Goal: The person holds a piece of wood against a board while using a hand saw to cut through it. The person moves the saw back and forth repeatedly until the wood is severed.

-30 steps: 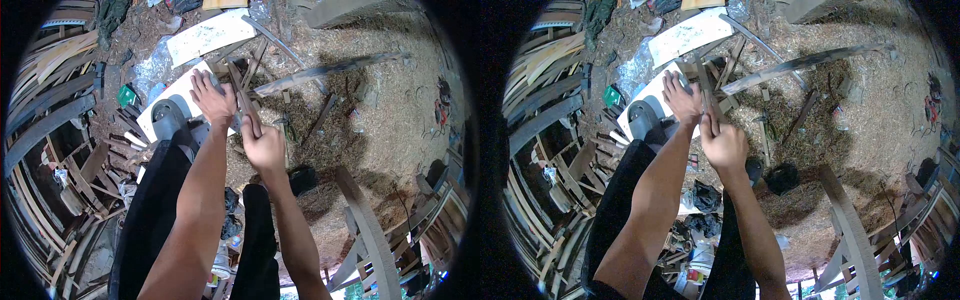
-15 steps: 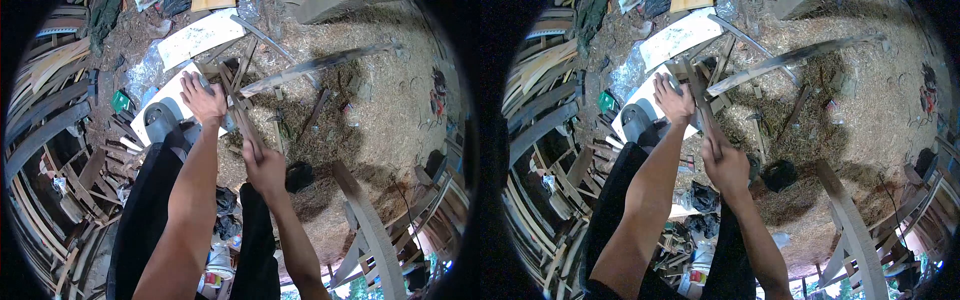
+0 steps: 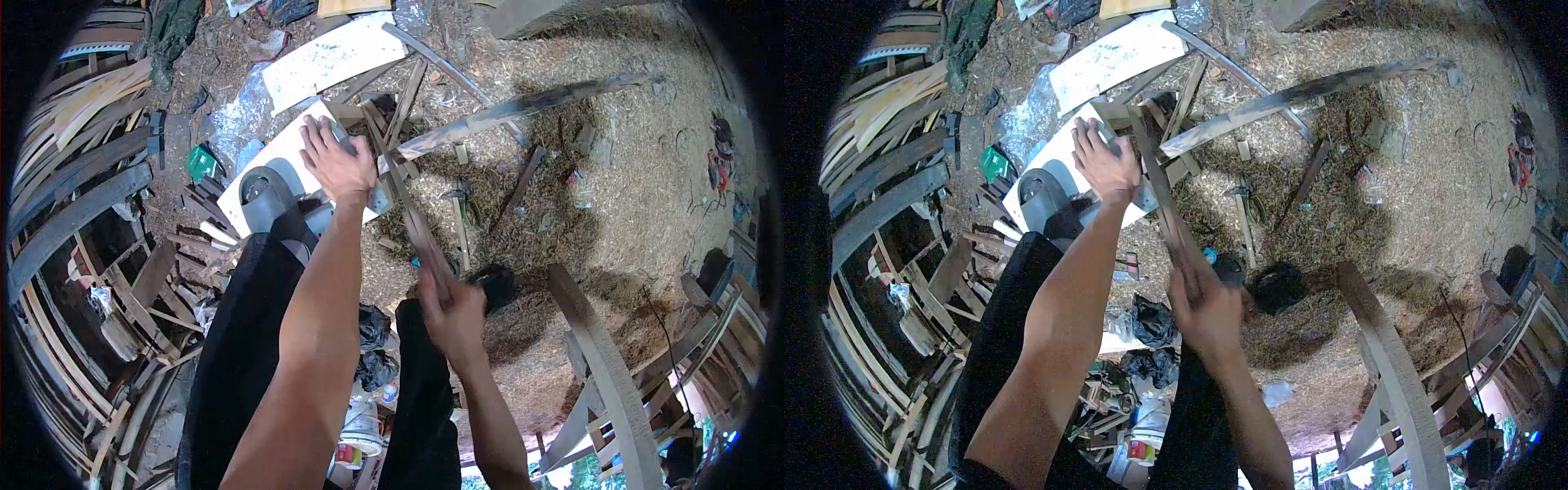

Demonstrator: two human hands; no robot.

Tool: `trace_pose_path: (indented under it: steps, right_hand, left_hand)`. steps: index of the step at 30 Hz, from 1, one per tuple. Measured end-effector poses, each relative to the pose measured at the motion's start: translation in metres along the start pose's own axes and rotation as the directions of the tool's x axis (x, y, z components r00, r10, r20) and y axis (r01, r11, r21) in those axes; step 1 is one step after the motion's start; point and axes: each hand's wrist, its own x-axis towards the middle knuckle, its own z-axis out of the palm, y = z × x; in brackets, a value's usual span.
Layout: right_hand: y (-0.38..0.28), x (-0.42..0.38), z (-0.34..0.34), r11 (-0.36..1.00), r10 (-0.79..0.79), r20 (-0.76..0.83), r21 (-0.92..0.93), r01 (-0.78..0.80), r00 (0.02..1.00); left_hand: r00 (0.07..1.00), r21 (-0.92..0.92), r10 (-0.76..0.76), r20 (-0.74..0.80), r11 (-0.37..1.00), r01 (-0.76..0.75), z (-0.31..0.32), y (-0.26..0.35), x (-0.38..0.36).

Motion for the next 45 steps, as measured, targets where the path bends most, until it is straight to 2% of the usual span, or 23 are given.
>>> trace_pose_path:
  steps: [1, 3, 6, 8, 10, 12, 15, 17, 19, 21, 24, 26, 28, 29, 31, 34, 36, 39, 45]
  right_hand:
    - [-0.002, 0.030, 0.017, 0.996, -0.037, 0.007, -0.086, 0.037, 0.999]
    - [-0.010, 0.081, 0.040, 0.984, 0.066, 0.142, -0.172, -0.041, 0.988]
    - [-0.023, 0.081, 0.028, 0.993, 0.096, 0.234, -0.095, -0.076, 0.967]
    - [-0.022, 0.032, 0.010, 0.996, -0.070, 0.042, -0.044, 0.072, 0.997]
    - [-0.008, -0.024, -0.012, 0.983, -0.056, -0.024, 0.176, 0.059, 0.998]
    - [0.002, -0.066, -0.040, 0.995, 0.091, 0.096, 0.020, -0.094, 0.991]
    - [0.000, -0.059, -0.038, 0.991, 0.113, 0.142, -0.089, -0.101, 0.983]
    - [0.001, -0.019, -0.012, 0.999, -0.014, 0.004, -0.041, 0.014, 1.000]
    - [-0.004, 0.031, 0.018, 0.993, -0.046, 0.001, -0.109, 0.046, 0.999]
    - [-0.014, 0.064, 0.031, 0.999, -0.006, 0.064, -0.033, 0.008, 0.998]
    - [-0.011, 0.062, 0.024, 0.997, 0.074, 0.124, -0.005, -0.074, 0.990]
    - [-0.019, 0.016, -0.002, 0.997, 0.029, 0.052, -0.076, -0.025, 0.998]
    - [0.001, -0.034, -0.024, 0.996, -0.055, -0.018, 0.066, 0.056, 0.998]
    - [0.005, -0.043, -0.030, 0.996, -0.057, -0.009, 0.063, 0.058, 0.998]
    - [-0.001, -0.051, -0.040, 0.998, 0.022, 0.082, -0.066, -0.017, 0.996]
    - [-0.003, 0.003, -0.006, 0.998, -0.022, -0.006, 0.056, 0.022, 1.000]
    - [-0.006, 0.048, 0.018, 0.993, -0.039, 0.062, -0.105, 0.045, 0.997]
    - [-0.029, 0.066, 0.020, 0.998, 0.012, 0.121, -0.070, -0.004, 0.993]
    - [0.000, -0.053, -0.038, 0.997, 0.075, 0.056, 0.009, -0.076, 0.996]
  left_hand:
    - [1.000, -0.007, -0.005, 0.007, 1.000, 0.005, 0.000, 0.000, 0.000]
    - [1.000, -0.007, -0.006, 0.007, 1.000, 0.006, -0.002, 0.002, 0.003]
    - [0.998, -0.035, -0.035, 0.061, 0.999, 0.037, -0.009, 0.001, -0.004]
    - [0.999, -0.022, -0.016, 0.032, 1.000, 0.017, -0.004, 0.006, 0.001]
    - [1.000, -0.031, -0.007, -0.002, 0.999, 0.007, -0.002, 0.001, 0.001]
    - [1.000, -0.029, -0.015, -0.007, 0.999, 0.014, -0.002, 0.002, 0.000]
    - [1.000, -0.036, -0.025, 0.013, 0.999, 0.025, -0.002, 0.004, 0.003]
    - [1.000, -0.025, -0.022, 0.008, 0.999, 0.022, -0.001, 0.002, 0.001]
    - [1.000, -0.017, -0.017, 0.006, 1.000, 0.017, 0.001, -0.001, 0.000]
    - [1.000, -0.001, -0.008, 0.009, 1.000, 0.008, 0.000, 0.001, 0.002]
    - [1.000, 0.011, -0.012, 0.022, 1.000, 0.012, -0.003, 0.001, -0.001]
    - [1.000, 0.017, -0.016, 0.018, 1.000, 0.016, 0.000, 0.000, 0.002]
    - [0.999, 0.002, -0.027, 0.019, 1.000, 0.027, -0.003, 0.003, 0.001]
    - [0.999, -0.012, -0.030, 0.024, 0.999, 0.030, -0.005, 0.004, 0.001]
    - [0.999, -0.011, -0.035, 0.030, 0.999, 0.036, -0.002, 0.003, -0.002]
    - [1.000, -0.012, -0.015, 0.012, 1.000, 0.015, -0.002, 0.002, 0.001]
    - [1.000, -0.015, -0.008, 0.007, 1.000, 0.008, -0.001, 0.002, 0.001]
    - [1.000, -0.011, -0.010, 0.018, 1.000, 0.010, -0.005, 0.000, 0.001]
    - [0.999, -0.014, -0.033, 0.010, 0.999, 0.033, -0.002, 0.002, 0.000]
